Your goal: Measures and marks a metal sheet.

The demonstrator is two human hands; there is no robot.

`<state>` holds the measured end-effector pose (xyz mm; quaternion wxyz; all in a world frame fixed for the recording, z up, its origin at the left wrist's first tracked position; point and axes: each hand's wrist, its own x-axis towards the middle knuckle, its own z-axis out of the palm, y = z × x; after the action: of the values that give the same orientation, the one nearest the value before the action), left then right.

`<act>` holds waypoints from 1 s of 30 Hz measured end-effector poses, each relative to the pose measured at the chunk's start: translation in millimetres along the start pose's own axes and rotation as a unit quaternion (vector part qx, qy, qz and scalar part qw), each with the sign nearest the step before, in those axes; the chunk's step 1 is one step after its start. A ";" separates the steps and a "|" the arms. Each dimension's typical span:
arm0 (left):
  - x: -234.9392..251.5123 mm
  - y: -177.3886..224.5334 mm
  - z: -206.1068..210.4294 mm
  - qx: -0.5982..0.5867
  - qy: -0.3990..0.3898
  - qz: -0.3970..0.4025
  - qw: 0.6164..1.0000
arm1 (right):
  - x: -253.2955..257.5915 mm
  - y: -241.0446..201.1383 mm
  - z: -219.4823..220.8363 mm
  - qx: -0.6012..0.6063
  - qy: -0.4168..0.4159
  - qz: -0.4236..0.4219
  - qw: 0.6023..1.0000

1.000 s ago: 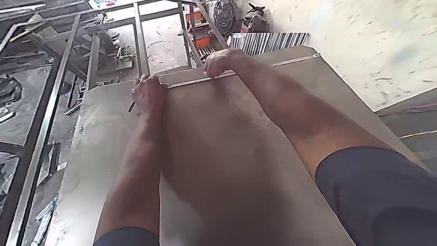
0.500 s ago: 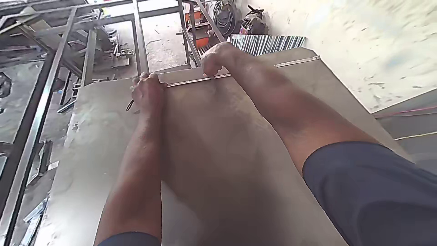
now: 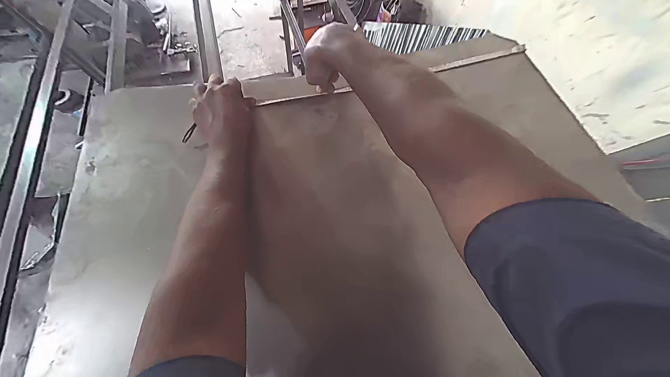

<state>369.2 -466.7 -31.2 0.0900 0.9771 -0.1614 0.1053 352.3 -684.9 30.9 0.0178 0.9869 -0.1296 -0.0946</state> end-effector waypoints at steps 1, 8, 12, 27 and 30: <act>-3.1 1.3 0.3 0.004 -0.003 -0.004 1.000 | -0.4 -0.9 9.4 0.047 0.055 0.012 0.997; -1.5 5.6 -1.3 0.020 -0.004 -0.023 1.000 | -6.4 13.7 1.5 0.038 0.006 0.004 0.999; -0.7 3.8 -2.4 0.021 0.005 -0.017 1.000 | 2.5 33.7 -7.3 -0.020 -0.079 -0.034 0.996; 0.8 -3.5 -0.6 -0.025 0.013 -0.001 1.000 | 1.7 45.4 -2.2 0.073 -0.133 0.010 0.988; 1.3 -2.7 -1.0 -0.024 0.008 -0.001 1.000 | -3.0 42.3 -6.1 0.057 -0.131 0.022 0.990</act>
<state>371.2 -464.4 -30.3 0.1147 0.9740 -0.1620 0.1088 339.9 -724.9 40.0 -0.0538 0.9623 -0.1575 -0.2150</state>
